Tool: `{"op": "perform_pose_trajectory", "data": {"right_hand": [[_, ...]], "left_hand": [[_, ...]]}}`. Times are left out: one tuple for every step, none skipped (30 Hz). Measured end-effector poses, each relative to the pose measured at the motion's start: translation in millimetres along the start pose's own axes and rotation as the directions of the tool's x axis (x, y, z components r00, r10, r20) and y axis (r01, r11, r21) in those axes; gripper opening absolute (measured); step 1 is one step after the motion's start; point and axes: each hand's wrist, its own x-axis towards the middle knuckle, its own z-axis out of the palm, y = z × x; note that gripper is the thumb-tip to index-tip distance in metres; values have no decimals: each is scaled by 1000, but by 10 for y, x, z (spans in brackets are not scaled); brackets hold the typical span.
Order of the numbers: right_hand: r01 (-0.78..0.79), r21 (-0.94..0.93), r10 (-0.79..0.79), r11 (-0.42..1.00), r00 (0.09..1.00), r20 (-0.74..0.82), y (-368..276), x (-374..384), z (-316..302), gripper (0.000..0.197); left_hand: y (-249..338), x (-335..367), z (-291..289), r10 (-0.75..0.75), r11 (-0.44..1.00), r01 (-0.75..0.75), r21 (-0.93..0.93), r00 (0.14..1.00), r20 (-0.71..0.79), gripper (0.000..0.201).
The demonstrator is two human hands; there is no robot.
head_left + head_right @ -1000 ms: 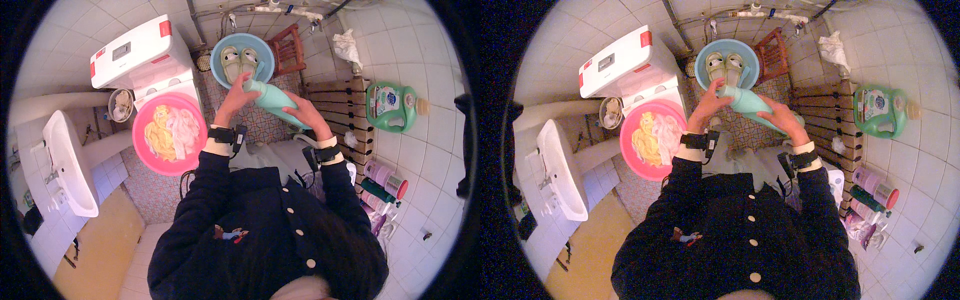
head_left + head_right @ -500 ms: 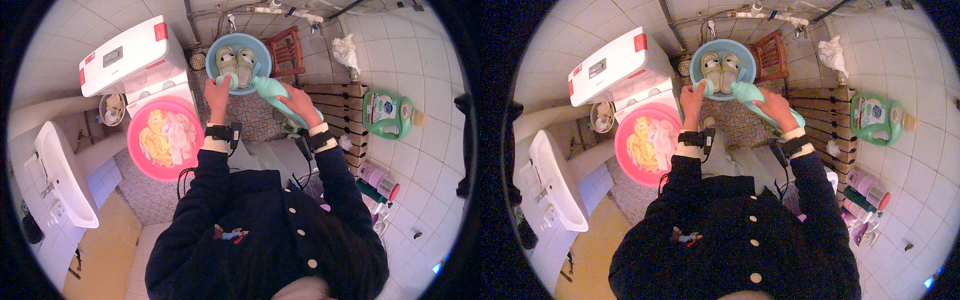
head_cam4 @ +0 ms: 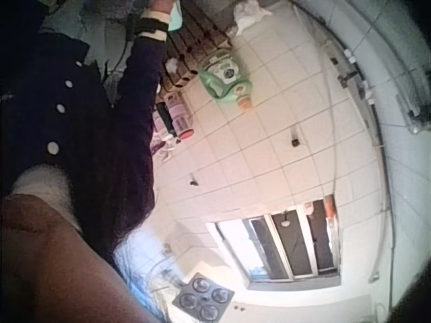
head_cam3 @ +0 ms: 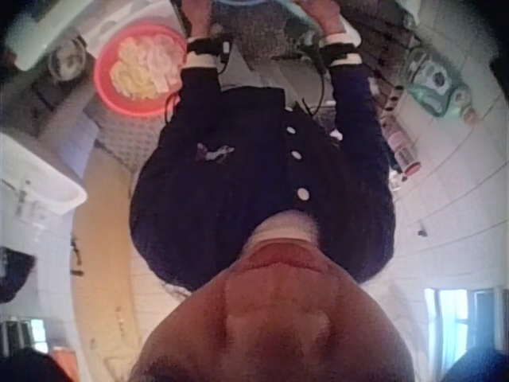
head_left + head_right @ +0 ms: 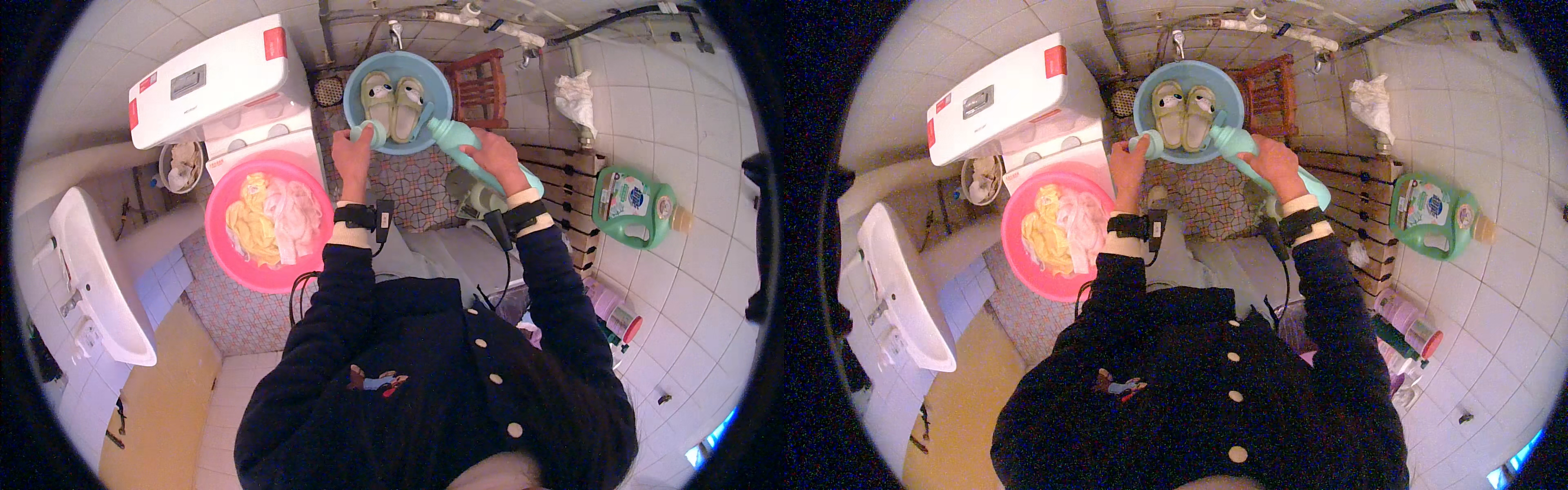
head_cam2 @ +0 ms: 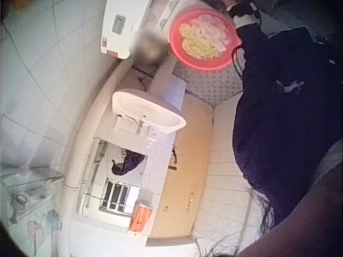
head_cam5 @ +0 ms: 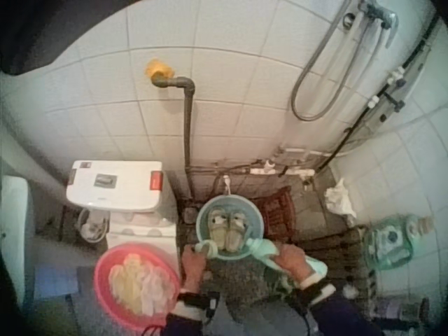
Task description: The person picks up a pair of slippers and walks to the bathroom. They place the slippers in a basin, turn on the tap, and scrub them with a brush. They then add liquid detergent to the basin and continue scrubbing the slippers.
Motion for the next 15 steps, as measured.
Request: {"op": "perform_pose_trajectory", "data": {"right_hand": [[-7, -7, 7, 1000, 1000, 11, -8, 13, -11, 48], [-12, -15, 13, 1000, 1000, 14, -14, 23, -22, 48], [-18, -24, 19, 1000, 1000, 16, -24, 35, -33, 48], [-25, -35, 26, 999, 999, 20, -31, 44, -45, 47], [-33, -48, 34, 998, 999, 23, -43, 55, -57, 47], [-37, -59, 38, 998, 999, 23, -55, 64, -69, 47], [-31, -63, 32, 998, 999, 17, -67, 73, -83, 47], [-20, -66, 21, 998, 1000, 10, -82, 82, -98, 46], [-19, -78, 20, 997, 1000, 11, -96, 88, -113, 46], [-23, -80, 24, 997, 1000, 19, -113, 95, -129, 46], [-37, -92, 40, 995, 999, 36, -129, 99, -145, 45], [-43, -101, 48, 994, 998, 44, -148, 104, -160, 45], [-48, -104, 53, 993, 997, 48, -165, 107, -176, 45], [-45, -104, 50, 994, 998, 44, -182, 110, -190, 45], [-43, -103, 47, 994, 998, 39, -200, 114, -204, 45]], "left_hand": [[-1, 9, 3, -3, 1000, 3, 3, 1000, -4, 51], [-1, 16, 6, -6, 1000, 6, 7, 1000, -9, 51], [-1, 27, 7, -11, 1000, 11, 8, 1000, -5, 52], [2, 33, 8, -16, 1000, 16, 8, 1000, 0, 52], [4, 44, 7, -28, 1000, 28, 1, 1000, 7, 52], [7, 50, 5, -22, 1000, 22, 19, 1000, 9, 52], [10, 58, 3, -24, 999, 24, 29, 1000, 12, 52], [11, 65, -1, -28, 999, 27, 34, 999, 21, 52], [13, 71, -4, -35, 999, 34, 33, 999, 21, 52], [11, 78, -8, -44, 999, 43, 26, 999, 25, 52], [8, 82, -9, -54, 998, 54, 11, 998, 32, 52], [3, 89, -12, -49, 999, 49, 18, 998, 31, 52], [-3, 93, -12, -45, 999, 44, 17, 999, 31, 53], [-10, 96, -12, -30, 1000, 29, 12, 999, 19, 53], [-17, 102, -14, -16, 1000, 15, 11, 1000, 17, 53]]}}
